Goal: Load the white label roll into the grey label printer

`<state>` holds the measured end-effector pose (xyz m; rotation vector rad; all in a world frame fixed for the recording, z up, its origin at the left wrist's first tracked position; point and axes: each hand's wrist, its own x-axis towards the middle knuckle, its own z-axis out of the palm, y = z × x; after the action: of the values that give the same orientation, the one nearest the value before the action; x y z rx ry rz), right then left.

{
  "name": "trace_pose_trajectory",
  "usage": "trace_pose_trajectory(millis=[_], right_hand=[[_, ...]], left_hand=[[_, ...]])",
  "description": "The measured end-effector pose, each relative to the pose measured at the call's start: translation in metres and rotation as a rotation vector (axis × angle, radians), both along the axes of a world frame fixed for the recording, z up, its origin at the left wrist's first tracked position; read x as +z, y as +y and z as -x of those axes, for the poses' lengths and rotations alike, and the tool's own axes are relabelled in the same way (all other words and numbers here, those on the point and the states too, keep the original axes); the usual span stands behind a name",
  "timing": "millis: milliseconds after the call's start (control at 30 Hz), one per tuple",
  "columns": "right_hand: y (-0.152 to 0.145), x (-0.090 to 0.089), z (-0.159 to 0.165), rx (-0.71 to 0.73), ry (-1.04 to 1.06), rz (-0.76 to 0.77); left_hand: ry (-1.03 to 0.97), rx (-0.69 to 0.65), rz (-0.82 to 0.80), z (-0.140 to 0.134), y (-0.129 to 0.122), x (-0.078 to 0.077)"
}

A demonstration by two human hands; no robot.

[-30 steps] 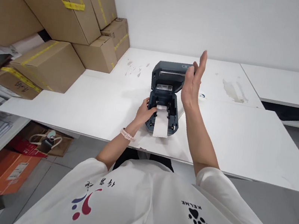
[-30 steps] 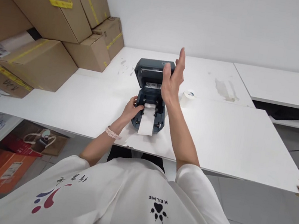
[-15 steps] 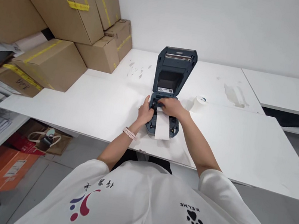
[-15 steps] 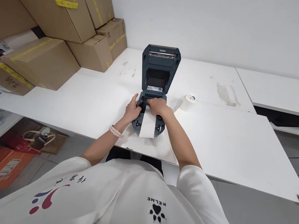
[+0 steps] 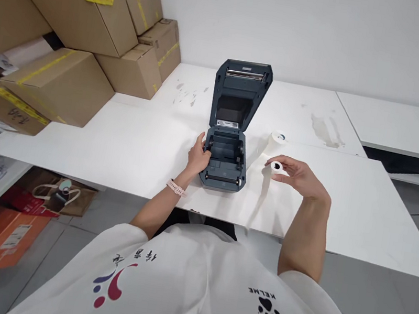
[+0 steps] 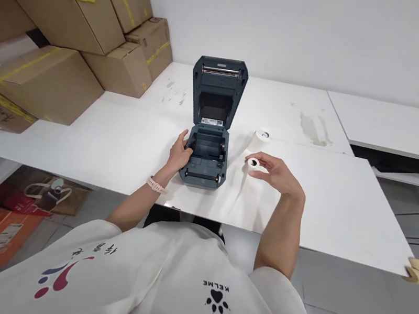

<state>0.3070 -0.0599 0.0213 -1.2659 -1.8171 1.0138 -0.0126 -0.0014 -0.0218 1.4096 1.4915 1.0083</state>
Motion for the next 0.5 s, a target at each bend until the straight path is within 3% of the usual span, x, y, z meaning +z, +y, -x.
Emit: trace_pose_trajectory(millis=[100, 200, 300, 400, 500], right_hand=[[-0.002, -0.041, -0.022, -0.261, 0.011, 0.142], [0.006, -0.071, -0.032, -0.336, 0.087, 0.221], [0.02, -0.079, -0.045, -0.369, 0.238, 0.13], [0.05, -0.077, -0.061, -0.498, 0.312, 0.009], [0.092, -0.076, -0.062, -0.497, 0.289, 0.068]], left_hand=[[-0.027, 0.02, -0.002, -0.001, 0.002, -0.004], [-0.07, 0.028, -0.007, -0.001, 0.003, -0.008], [-0.063, 0.027, -0.001, -0.001, 0.003, -0.008], [0.008, 0.012, -0.002, -0.001, 0.002, -0.007], [0.056, -0.006, -0.016, -0.001, 0.002, -0.006]])
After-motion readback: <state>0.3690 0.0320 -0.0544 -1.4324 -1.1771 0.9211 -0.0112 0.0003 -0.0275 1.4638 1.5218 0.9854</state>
